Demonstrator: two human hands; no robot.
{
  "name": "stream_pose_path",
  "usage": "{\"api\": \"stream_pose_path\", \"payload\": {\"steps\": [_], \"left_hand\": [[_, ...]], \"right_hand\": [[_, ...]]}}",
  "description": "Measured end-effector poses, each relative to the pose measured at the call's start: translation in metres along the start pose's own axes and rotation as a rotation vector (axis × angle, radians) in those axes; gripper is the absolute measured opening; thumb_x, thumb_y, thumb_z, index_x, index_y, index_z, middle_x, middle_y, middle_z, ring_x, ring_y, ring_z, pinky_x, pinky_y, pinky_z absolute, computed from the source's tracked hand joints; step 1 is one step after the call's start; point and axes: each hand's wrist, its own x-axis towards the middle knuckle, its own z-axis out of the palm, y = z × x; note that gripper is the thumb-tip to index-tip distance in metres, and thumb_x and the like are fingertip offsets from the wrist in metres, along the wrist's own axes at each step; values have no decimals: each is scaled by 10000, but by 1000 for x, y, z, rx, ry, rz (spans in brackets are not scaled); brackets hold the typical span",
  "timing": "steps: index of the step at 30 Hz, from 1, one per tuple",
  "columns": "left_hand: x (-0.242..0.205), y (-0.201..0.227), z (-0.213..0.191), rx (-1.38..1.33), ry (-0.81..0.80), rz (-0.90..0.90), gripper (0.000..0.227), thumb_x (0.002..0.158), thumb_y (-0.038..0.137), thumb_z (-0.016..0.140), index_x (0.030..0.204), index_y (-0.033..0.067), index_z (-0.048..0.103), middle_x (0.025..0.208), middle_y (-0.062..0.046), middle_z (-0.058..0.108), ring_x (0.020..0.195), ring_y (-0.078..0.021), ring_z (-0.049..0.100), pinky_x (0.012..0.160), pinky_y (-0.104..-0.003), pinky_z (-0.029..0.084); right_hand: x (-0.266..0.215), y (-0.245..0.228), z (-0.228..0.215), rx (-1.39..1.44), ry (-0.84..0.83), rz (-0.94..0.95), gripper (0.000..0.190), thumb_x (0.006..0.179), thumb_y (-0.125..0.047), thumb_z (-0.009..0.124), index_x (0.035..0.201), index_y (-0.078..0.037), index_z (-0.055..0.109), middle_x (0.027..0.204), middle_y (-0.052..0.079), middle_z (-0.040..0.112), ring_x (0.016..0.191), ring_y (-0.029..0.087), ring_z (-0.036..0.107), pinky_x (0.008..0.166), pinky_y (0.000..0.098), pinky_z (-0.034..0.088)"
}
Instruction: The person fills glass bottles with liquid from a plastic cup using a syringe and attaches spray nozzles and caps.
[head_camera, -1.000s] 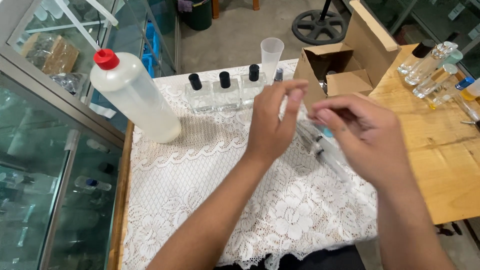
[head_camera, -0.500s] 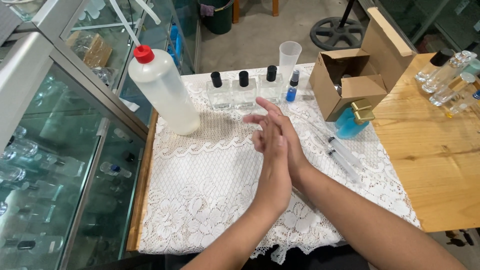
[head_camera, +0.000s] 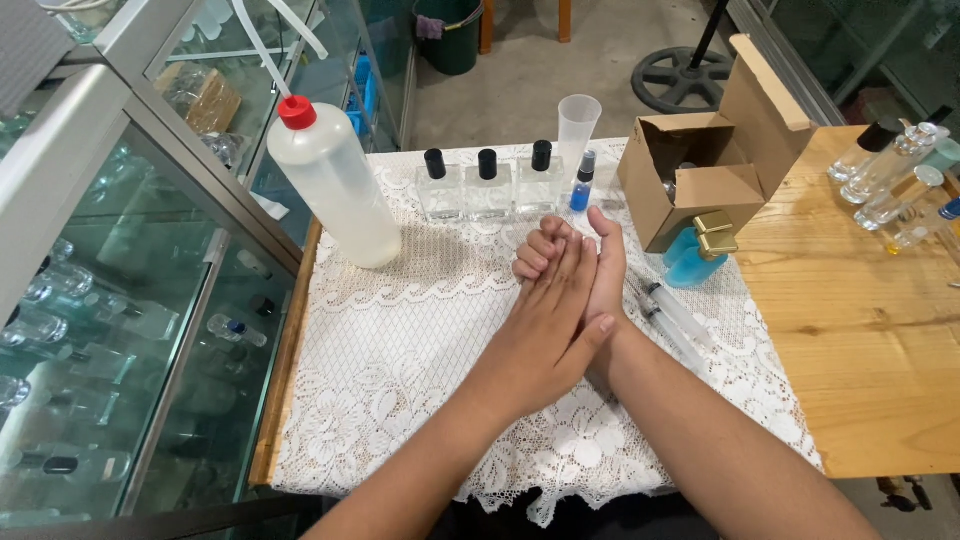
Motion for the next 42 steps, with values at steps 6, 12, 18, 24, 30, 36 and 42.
{"api": "stream_pose_path", "payload": {"steps": [6,12,18,24,30,36,42], "left_hand": [[31,-37,-8,333,163,370,761,946,614,491,1374,-14,538,1511,-241,479,1477,-380,387,1276,-505,214],[55,-78,7,400,348,569,711,790,692,558,1038,31,646,938,-127,640,983,-281,623,1028,-454,420],[47,-63,-21,405,241,482,598,746,670,594,845,81,598,765,-65,562,845,-235,598,939,-381,447],[46,-72,-26,401,219,486,632,570,670,705,886,138,578,759,-14,509,783,-201,559,848,-341,464],[39,-69,-32,308,136,422,655,658,713,676,986,150,608,817,-49,538,854,-244,577,909,-366,462],[36,-66,-34,315,139,405,572,703,654,696,900,129,585,809,-60,537,857,-262,572,904,-373,442],[37,-67,-33,329,156,427,532,696,638,690,870,148,576,799,-53,524,847,-241,559,902,-370,432]], "right_hand": [[-27,-4,42,-40,163,-67,583,825,-636,591,1089,-117,594,898,59,675,894,227,692,842,340,567],[-25,0,46,-85,185,-64,560,821,-583,601,1102,-99,594,921,83,672,912,235,685,845,349,569],[-16,8,54,-120,207,-70,535,817,-520,613,1116,-77,594,948,112,670,934,244,677,849,359,571],[-22,7,53,-179,224,-47,514,813,-458,625,1131,-55,594,975,141,667,956,254,669,853,369,573],[-22,15,60,-263,220,14,496,808,-395,637,1146,-33,594,1002,170,664,978,264,662,857,379,575],[-23,16,67,-330,214,65,482,804,-332,649,1160,-12,594,1029,200,662,1000,274,654,861,390,577],[-24,15,77,-389,209,95,472,800,-269,662,1175,10,594,1056,229,659,1022,283,646,865,400,580]]}}
